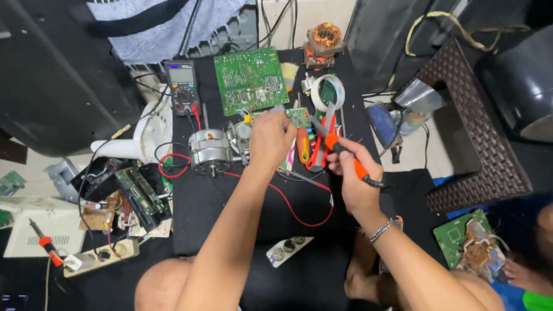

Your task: Repairing a circuit board using a soldering iron and multimeter probes

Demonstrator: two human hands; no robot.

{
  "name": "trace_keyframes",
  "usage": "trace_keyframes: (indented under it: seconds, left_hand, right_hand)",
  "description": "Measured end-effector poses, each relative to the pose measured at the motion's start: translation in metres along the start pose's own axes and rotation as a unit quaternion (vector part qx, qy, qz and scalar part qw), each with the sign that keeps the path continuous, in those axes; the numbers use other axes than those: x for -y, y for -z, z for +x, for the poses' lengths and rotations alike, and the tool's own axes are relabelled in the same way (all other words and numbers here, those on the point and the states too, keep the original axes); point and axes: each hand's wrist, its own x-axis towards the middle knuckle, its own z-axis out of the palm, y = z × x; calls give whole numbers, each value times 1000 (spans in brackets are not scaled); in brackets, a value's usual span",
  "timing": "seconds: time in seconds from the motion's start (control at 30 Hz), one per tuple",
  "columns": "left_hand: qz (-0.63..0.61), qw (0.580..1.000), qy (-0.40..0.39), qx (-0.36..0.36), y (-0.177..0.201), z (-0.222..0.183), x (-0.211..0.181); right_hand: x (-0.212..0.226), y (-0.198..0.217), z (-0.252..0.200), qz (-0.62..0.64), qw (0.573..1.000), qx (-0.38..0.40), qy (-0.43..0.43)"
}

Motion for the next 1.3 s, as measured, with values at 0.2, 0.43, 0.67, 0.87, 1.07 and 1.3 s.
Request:
trace_keyframes:
  seconds: [0.2,0.43,0.67,0.87,1.07,1.3]
  left_hand:
    - [-1,999,-11,31,-6,-2,11]
    - [-2,998,15,54,-11,-3,15]
    - [-2,997,37,73,-12,-4,13]
    - [2,995,46,83,-12,-3,12]
    - [6,993,61,97,-11,-3,11]
    - [-2,994,56,98,-12,-3,12]
  right_hand:
    - [2,8,-8,-106,989,32,95]
    - [-10,17,-11,-130,979,65,147]
    - [-5,13,-13,-145,967,82,190]
    - [-10,15,-13,-147,967,89,190]
    - [-8,18,-12,-150,965,95,193]
    - [-11,18,-11,-156,963,93,200]
